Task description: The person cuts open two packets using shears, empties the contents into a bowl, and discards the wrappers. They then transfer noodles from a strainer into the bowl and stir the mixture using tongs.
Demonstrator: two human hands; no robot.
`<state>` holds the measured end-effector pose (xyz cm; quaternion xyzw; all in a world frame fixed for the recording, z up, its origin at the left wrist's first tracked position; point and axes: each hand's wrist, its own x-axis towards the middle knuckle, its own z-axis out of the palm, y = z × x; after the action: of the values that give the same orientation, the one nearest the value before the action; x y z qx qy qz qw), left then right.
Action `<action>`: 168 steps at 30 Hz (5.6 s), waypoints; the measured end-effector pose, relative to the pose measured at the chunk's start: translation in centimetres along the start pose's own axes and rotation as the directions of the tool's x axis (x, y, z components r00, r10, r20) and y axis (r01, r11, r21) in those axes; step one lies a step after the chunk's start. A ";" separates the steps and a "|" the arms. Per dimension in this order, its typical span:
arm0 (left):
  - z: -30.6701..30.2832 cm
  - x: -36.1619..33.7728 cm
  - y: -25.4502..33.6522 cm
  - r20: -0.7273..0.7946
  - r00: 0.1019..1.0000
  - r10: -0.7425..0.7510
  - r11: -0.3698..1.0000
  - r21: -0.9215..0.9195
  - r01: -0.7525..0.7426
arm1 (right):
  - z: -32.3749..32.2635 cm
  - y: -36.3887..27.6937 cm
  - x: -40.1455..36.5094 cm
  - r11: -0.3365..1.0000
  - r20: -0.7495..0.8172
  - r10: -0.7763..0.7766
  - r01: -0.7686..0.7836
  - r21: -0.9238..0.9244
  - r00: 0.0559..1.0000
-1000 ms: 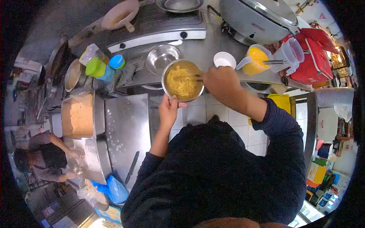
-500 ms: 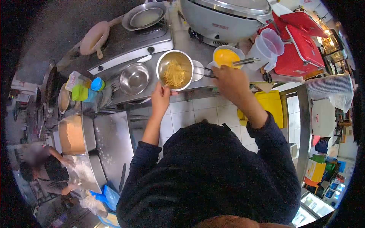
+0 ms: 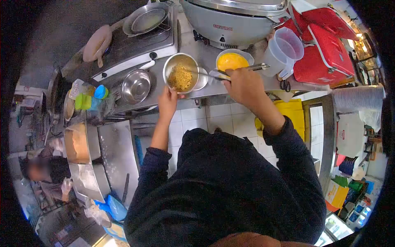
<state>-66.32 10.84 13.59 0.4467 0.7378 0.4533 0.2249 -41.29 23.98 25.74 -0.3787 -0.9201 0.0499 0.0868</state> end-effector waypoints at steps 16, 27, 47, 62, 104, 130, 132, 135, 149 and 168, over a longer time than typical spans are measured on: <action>2.9 2.5 -3.7 0.079 0.979 0.186 0.796 0.572 -0.198 | 10.4 -2.6 0.3 0.905 0.154 0.276 -0.310 0.290 0.949; 3.8 2.1 -2.6 0.057 0.970 0.236 0.777 0.589 -0.223 | 14.4 -1.9 -2.4 0.922 0.083 0.291 -0.302 0.244 0.953; 3.7 0.9 -1.3 -0.092 0.957 0.276 0.881 0.423 -0.213 | 18.0 -3.0 -6.6 0.863 0.241 0.212 -0.297 0.409 0.947; 3.9 -0.1 0.4 -0.086 0.976 0.199 0.858 0.496 -0.131 | 16.9 -2.0 -7.3 0.710 0.241 0.260 -0.355 0.608 0.935; 1.9 -2.0 1.6 -0.185 0.979 0.090 0.800 0.599 0.040 | 19.5 -1.4 -8.8 0.728 0.347 0.303 -0.450 0.517 0.888; 1.2 9.1 -16.7 0.256 0.829 -0.498 0.547 -0.649 0.529 | 19.4 -11.4 2.6 0.504 0.204 0.256 -0.310 0.806 0.945; 0.5 8.7 -15.5 0.282 0.847 -0.450 0.539 -0.671 0.510 | 21.3 -13.3 5.9 0.607 0.087 0.268 -0.238 0.758 0.959; -0.9 8.2 -15.7 0.275 0.856 -0.438 0.505 -0.712 0.487 | 22.5 -15.5 9.0 0.731 -0.011 0.261 -0.190 0.655 0.965; -4.1 7.3 -18.0 0.459 0.770 -0.443 0.319 -0.723 0.613 | 19.5 -18.2 6.3 0.749 -0.089 0.534 -0.421 0.511 0.841; 0.2 0.6 -21.9 0.914 0.079 -0.397 0.720 0.257 0.644 | 24.2 -11.0 -5.6 0.007 0.562 0.674 -0.765 0.644 0.479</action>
<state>-76.49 7.31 -5.53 0.2974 0.5180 0.0704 0.7989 -49.66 11.61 3.07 -0.6908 -0.4386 0.5466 0.1781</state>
